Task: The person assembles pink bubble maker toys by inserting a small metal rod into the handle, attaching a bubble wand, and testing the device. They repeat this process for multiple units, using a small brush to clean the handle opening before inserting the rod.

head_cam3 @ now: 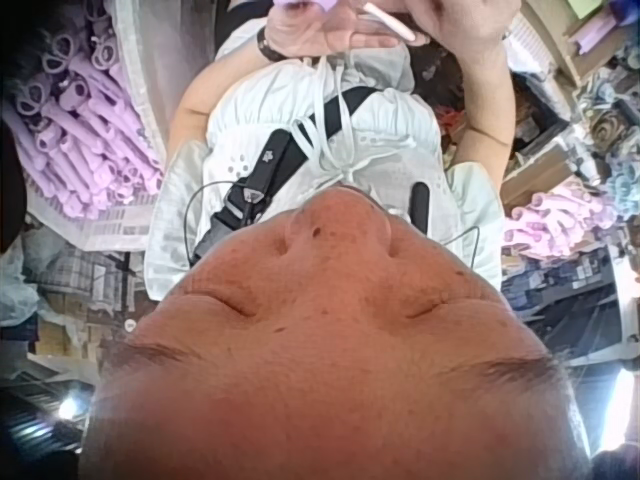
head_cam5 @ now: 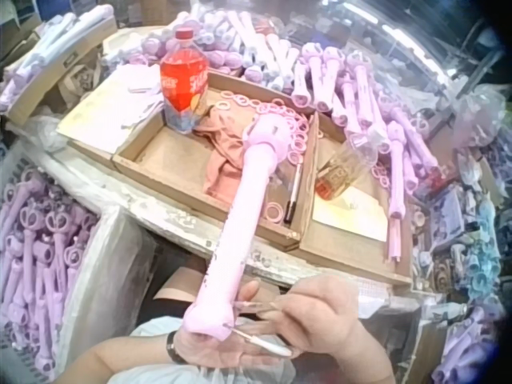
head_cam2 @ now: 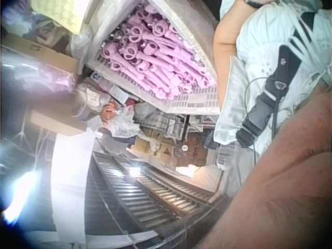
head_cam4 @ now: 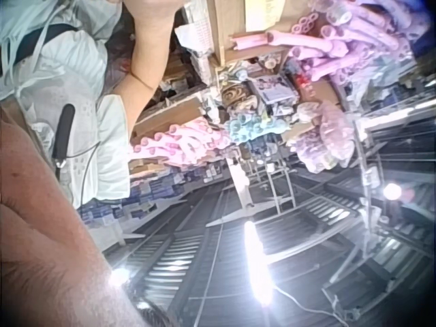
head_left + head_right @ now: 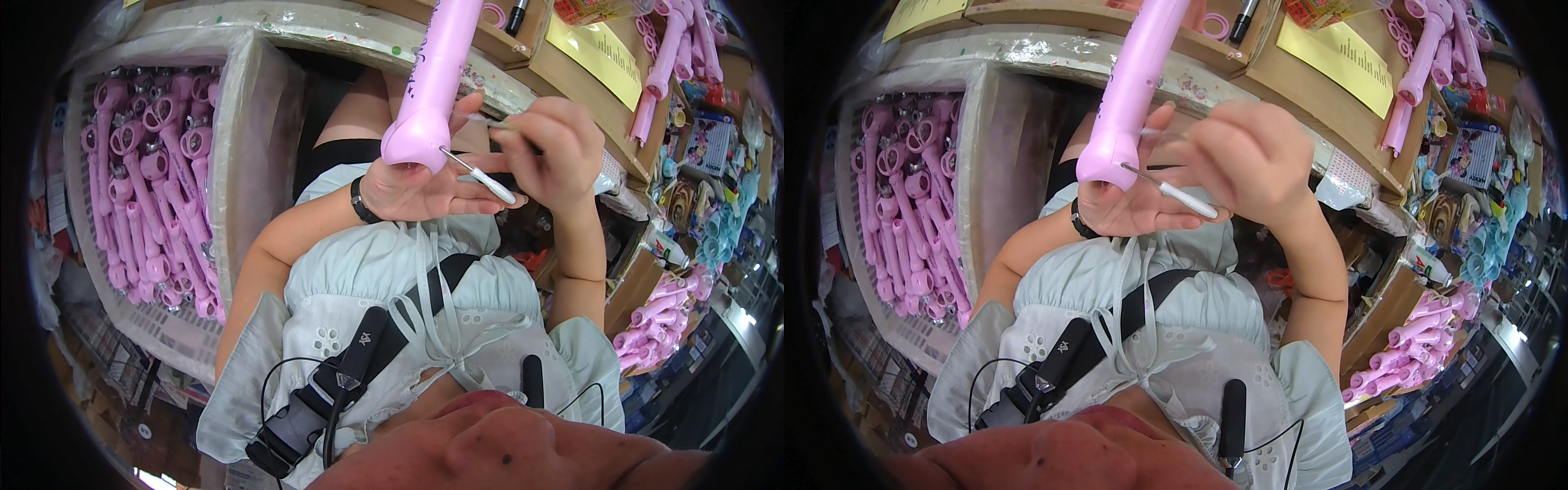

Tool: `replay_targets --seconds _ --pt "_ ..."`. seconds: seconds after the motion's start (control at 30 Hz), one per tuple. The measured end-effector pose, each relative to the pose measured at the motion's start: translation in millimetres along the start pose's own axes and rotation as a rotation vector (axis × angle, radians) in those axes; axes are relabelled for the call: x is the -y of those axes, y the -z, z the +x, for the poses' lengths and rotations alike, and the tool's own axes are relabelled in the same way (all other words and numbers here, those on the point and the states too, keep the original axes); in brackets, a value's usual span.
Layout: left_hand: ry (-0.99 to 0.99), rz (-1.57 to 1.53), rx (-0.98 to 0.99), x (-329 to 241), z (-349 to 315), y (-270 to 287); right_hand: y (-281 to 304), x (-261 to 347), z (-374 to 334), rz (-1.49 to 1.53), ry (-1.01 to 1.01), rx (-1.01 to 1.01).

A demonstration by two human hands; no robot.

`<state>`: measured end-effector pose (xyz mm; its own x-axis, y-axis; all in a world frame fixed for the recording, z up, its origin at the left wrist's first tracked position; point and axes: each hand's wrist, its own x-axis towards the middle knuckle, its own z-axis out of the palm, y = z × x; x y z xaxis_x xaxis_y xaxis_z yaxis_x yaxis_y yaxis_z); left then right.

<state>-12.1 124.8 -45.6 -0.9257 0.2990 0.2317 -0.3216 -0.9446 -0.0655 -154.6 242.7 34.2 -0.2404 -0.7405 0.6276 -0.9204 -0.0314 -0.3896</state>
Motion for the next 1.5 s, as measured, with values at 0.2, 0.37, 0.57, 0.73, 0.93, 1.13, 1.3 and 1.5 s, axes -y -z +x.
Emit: replay_targets --seconds 0.2,0.37,0.57,0.73,0.93,1.13,1.3,1.5 --pt "0.004 -0.036 0.078 -1 -3 14 8 26 -16 0.811 -0.815 -0.305" --pt "-0.013 -0.026 0.101 -2 -5 25 23 36 -31 1.443 -0.985 -0.186" --pt "-0.022 -0.018 0.105 -2 -4 28 20 39 -37 1.795 -1.018 -0.273" --pt "-0.004 -0.03 0.076 -3 -5 27 5 47 -37 0.987 -0.828 -0.274" --pt "0.0 -0.048 0.071 0 -7 28 0 59 -25 0.761 -0.743 -0.119" --pt "0.013 -0.1 0.067 2 -11 36 -4 54 -12 0.718 -0.711 -0.029" --pt "0.015 -0.178 0.047 0 -10 36 -7 56 -9 0.684 -0.794 0.016" --pt "-0.005 -0.087 0.093 -3 -3 32 -15 59 -7 0.82 -0.665 -0.077"
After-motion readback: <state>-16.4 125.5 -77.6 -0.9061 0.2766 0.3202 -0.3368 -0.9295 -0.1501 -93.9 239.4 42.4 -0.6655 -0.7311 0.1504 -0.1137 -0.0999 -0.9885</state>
